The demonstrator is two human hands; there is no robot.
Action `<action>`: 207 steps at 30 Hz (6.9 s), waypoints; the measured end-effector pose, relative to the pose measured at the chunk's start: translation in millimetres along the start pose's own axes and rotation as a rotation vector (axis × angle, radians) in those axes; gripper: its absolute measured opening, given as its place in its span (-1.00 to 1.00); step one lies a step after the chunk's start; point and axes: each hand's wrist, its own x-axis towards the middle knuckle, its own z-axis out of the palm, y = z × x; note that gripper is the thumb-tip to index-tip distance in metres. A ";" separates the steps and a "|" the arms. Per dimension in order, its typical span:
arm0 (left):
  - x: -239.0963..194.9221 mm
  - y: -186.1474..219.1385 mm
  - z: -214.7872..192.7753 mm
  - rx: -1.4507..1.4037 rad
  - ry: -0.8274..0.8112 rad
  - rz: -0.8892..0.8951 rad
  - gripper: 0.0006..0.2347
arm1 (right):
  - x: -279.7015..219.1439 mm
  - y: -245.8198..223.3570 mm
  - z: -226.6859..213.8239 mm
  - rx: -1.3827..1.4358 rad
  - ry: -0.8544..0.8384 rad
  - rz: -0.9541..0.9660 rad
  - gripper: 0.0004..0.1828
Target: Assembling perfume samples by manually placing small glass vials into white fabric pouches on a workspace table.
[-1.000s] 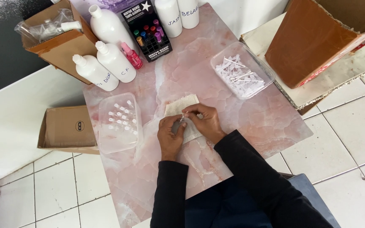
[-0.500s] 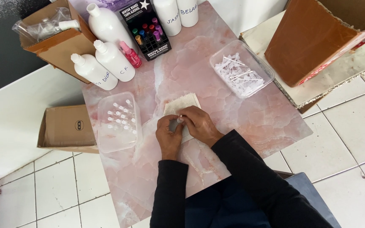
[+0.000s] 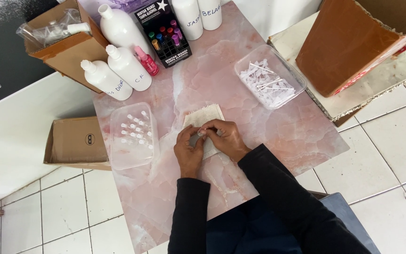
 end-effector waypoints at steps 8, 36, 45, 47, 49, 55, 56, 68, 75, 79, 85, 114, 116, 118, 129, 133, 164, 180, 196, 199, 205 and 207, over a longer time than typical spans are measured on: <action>-1.0 -5.7 1.0 0.004 -0.003 -0.018 -0.77 | 1.5 0.8 -2.4 0.023 0.094 0.012 -0.94; 0.6 -8.5 2.1 0.062 0.036 -0.003 -0.76 | 3.7 -12.2 -4.1 -0.122 0.095 -0.197 -0.88; -0.7 -11.1 5.0 0.070 0.086 0.014 -0.75 | 21.0 8.1 -36.3 -0.365 0.245 -0.232 -0.83; -2.2 -12.6 6.7 0.088 0.097 0.014 -0.74 | 20.3 15.8 -39.7 -0.449 0.252 -0.208 -0.85; -1.1 -11.8 8.9 0.109 0.114 0.013 -0.73 | 21.8 27.4 -41.6 -0.529 0.255 -0.186 -0.85; -2.9 -12.3 10.6 0.177 0.105 0.042 -0.69 | 21.0 57.6 -35.4 -1.005 0.207 -0.103 -0.89; -2.5 -13.4 11.0 0.180 0.105 0.047 -0.69 | 20.7 56.2 -35.1 -1.041 0.203 -0.113 -0.87; -14.1 5.7 -5.1 0.193 0.281 0.200 -0.86 | 8.3 32.1 -32.9 -0.915 -0.055 -0.414 -0.79; -18.7 -20.1 -0.9 0.370 0.194 0.283 -0.84 | 9.4 37.6 -34.8 -0.881 -0.187 -0.293 -0.79; -17.8 -3.1 -8.3 0.313 0.182 0.291 -0.85 | 10.7 45.4 -35.6 -0.901 -0.163 -0.330 -0.78; -24.0 8.1 -10.0 0.214 0.330 0.359 -0.85 | 10.1 41.7 -37.7 -0.781 -0.056 -0.404 -0.89; 35.6 80.8 210.9 0.228 -0.027 0.431 -0.72 | 87.3 -3.8 -188.5 -1.048 -0.363 0.510 -0.88; 37.8 82.8 209.3 0.285 -0.041 0.423 -0.70 | 92.7 -5.1 -187.1 -1.055 -0.396 0.502 -0.86; 38.4 82.3 209.5 0.330 -0.059 0.422 -0.68 | 96.2 -1.8 -185.2 -1.070 -0.418 0.495 -0.84; 36.1 89.7 209.8 0.431 -0.200 0.187 -0.67 | 91.1 -43.7 -189.4 -0.940 -0.358 0.262 -0.78; 39.6 95.6 196.0 0.296 -0.081 0.273 -0.74 | 83.0 -68.8 -186.4 -0.882 -0.282 0.147 -0.80; 18.0 41.4 -34.1 -0.223 0.242 -0.201 -0.84 | 49.3 -11.9 -2.4 0.006 -0.065 -0.154 -0.83; 7.9 -7.7 -2.8 0.012 0.043 -0.080 -0.71 | 33.5 11.0 1.0 -0.002 -0.171 -0.295 -0.88; 8.7 -20.0 1.1 0.055 0.051 -0.030 -0.78 | 32.7 15.4 -0.5 -0.149 -0.221 -0.425 -0.83; 6.9 -21.3 -1.3 0.043 0.045 -0.028 -0.77 | 32.0 15.4 -1.8 -0.172 -0.242 -0.451 -0.84; 9.1 -17.3 -5.9 -0.007 0.021 -0.038 -0.80 | 37.8 14.6 0.3 -0.202 -0.274 -0.489 -0.86; 7.5 -18.2 -4.1 -0.038 0.019 -0.076 -0.81 | 38.1 10.9 -0.6 -0.172 -0.295 -0.474 -0.86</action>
